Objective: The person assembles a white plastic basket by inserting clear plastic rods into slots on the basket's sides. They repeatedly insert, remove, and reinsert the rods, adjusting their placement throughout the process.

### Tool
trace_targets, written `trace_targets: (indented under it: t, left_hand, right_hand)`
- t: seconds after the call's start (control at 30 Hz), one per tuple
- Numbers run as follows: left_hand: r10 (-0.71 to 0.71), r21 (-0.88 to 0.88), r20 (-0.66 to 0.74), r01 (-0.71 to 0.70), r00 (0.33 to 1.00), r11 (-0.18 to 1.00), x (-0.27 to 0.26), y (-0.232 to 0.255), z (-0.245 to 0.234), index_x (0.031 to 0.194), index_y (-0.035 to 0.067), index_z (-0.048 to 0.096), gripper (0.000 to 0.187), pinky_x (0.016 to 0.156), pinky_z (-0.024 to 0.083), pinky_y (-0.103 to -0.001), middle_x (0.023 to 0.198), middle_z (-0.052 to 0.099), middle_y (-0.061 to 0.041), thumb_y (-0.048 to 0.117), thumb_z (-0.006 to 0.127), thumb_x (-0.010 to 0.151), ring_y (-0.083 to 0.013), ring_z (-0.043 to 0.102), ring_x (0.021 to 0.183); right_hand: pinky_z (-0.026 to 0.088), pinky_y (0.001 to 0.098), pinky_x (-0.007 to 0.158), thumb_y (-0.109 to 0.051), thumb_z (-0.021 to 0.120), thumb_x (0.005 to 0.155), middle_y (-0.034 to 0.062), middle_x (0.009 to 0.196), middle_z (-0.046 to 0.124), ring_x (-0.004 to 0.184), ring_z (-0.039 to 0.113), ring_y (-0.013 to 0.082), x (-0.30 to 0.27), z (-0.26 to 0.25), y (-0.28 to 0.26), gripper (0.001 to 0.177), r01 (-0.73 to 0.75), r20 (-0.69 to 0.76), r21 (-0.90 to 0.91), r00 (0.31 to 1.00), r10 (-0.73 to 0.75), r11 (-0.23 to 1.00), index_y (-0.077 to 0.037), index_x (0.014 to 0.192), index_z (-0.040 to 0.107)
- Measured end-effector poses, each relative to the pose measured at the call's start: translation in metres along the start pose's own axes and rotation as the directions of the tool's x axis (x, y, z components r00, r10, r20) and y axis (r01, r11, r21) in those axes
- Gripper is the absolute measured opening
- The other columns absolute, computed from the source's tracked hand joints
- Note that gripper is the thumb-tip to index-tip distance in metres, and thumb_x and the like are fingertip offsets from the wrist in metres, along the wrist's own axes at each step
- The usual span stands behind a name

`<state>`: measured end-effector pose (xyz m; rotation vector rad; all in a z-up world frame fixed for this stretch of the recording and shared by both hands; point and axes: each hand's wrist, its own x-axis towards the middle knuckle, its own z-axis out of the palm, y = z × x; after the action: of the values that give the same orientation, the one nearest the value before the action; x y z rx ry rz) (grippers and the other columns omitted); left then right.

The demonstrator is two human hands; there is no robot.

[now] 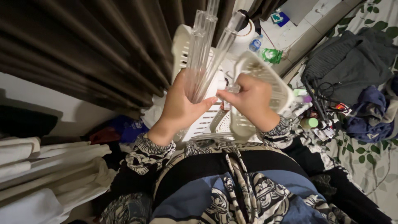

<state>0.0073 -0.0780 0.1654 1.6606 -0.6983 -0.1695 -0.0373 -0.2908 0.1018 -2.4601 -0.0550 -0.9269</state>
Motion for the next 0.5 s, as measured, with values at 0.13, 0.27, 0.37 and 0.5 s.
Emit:
trace_targets:
  t: [0.13, 0.27, 0.37, 0.5]
  left_hand:
    - [-0.026, 0.153, 0.024, 0.022, 0.999, 0.988, -0.002, -0.001, -0.004, 0.142, -0.001, 0.043, 0.079, 0.104, 0.051, -0.034, 0.133, 0.064, -0.016, 0.009, 0.089, 0.079, -0.0235, 0.065, 0.124]
    - [-0.094, 0.109, 0.056, 0.087, 0.994, 0.99, -0.01, -0.006, -0.008, 0.141, 0.001, 0.047, 0.075, 0.102, 0.055, -0.033, 0.131, 0.068, -0.015, 0.009, 0.088, 0.079, -0.022, 0.069, 0.121]
    - [-0.036, 0.006, 0.05, 0.036, 0.998, 0.999, -0.013, -0.012, -0.013, 0.141, 0.001, 0.047, 0.071, 0.104, 0.056, -0.035, 0.133, 0.066, -0.015, 0.007, 0.087, 0.083, -0.0226, 0.067, 0.124]
    - [-0.004, -0.146, 0.064, 0.014, 0.998, 0.989, -0.021, -0.023, -0.019, 0.143, 0.001, 0.045, 0.071, 0.111, 0.051, -0.037, 0.138, 0.062, -0.013, 0.004, 0.085, 0.084, -0.0223, 0.061, 0.131]
  right_hand:
    - [0.048, 0.0371, 0.054, -0.039, 0.09, 0.076, 0.0102, 0.067, 0.063, 0.057, 0.063, 0.0261, -0.001, 0.0, -0.002, 0.039, -0.014, 0.095, 0.135, 0.995, 0.002, 0.991, -0.006, 0.081, 0.071]
    - [0.05, 0.0352, 0.054, -0.039, 0.088, 0.08, 0.01, 0.071, 0.065, 0.059, 0.068, 0.0235, -0.001, -0.011, -0.008, 0.041, -0.097, 0.259, 0.196, 0.965, 0.044, 0.976, -0.003, 0.083, 0.068]
    - [0.05, 0.035, 0.056, -0.037, 0.086, 0.082, 0.0116, 0.074, 0.067, 0.062, 0.068, 0.0237, 0.005, -0.02, -0.01, 0.038, -0.019, 0.314, 0.252, 0.947, -0.063, 0.968, -0.002, 0.087, 0.07]
    - [0.052, 0.0327, 0.055, -0.037, 0.081, 0.084, 0.0101, 0.078, 0.07, 0.06, 0.068, 0.0209, 0.009, -0.03, -0.002, 0.039, -0.02, 0.455, 0.353, 0.877, -0.153, 0.935, -0.003, 0.101, 0.072]
